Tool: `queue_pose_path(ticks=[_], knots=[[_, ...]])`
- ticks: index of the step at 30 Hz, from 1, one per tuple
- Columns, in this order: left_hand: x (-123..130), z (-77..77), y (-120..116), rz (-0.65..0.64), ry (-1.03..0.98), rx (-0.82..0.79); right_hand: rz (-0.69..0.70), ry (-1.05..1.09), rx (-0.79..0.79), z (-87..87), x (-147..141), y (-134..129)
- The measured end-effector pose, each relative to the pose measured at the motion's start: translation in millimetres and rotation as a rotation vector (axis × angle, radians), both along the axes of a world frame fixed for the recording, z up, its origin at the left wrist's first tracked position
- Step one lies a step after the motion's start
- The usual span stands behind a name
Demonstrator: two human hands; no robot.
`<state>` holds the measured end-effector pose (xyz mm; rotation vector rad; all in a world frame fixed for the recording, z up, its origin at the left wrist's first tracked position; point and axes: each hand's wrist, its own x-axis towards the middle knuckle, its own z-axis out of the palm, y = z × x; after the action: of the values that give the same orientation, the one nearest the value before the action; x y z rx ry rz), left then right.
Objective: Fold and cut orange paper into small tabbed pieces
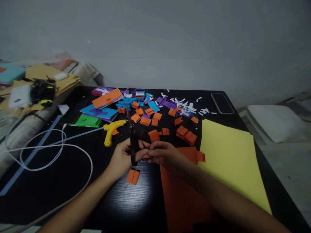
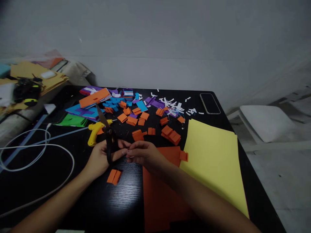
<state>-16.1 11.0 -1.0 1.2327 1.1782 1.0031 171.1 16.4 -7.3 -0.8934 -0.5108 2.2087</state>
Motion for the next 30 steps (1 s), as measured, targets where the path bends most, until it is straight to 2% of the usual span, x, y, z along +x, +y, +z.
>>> queue_pose_path(ticks=[4, 6, 8, 13, 16, 20, 24, 27, 30], knots=[[-3, -4.7, 0, -0.006, 0.083, 0.076, 0.028, -0.090, 0.014, -4.4, 1, 2], [-5, -5.6, 1, 0.023, 0.137, 0.103, -0.006, -0.233, 0.131, -5.2, 4, 3], [-6, -4.9, 2, 0.055, 0.186, 0.109, -0.064, -0.463, 0.351, -5.2, 8, 4], [-5, -0.6, 3, 0.078, 0.229, 0.092, -0.145, -1.221, 1.088, -11.3, 25, 16], [-2, 0.7, 3, 0.068, 0.221, 0.077, -0.101, -1.345, 1.262, -19.1, 31, 22], [-2, 0.5, 3, 0.068, 0.222, 0.087, -0.099, -1.297, 1.273, -24.8, 32, 24], [-3, -1.3, 3, 0.078, 0.241, 0.104, -0.167, -1.164, 1.216, -19.8, 31, 24], [-4, -3.3, 3, 0.095, 0.245, 0.107, -0.253, -0.999, 1.014, -9.6, 28, 22], [-5, -5.0, 4, 0.102, 0.221, 0.107, -0.257, -0.734, 0.659, 0.7, 25, 19]])
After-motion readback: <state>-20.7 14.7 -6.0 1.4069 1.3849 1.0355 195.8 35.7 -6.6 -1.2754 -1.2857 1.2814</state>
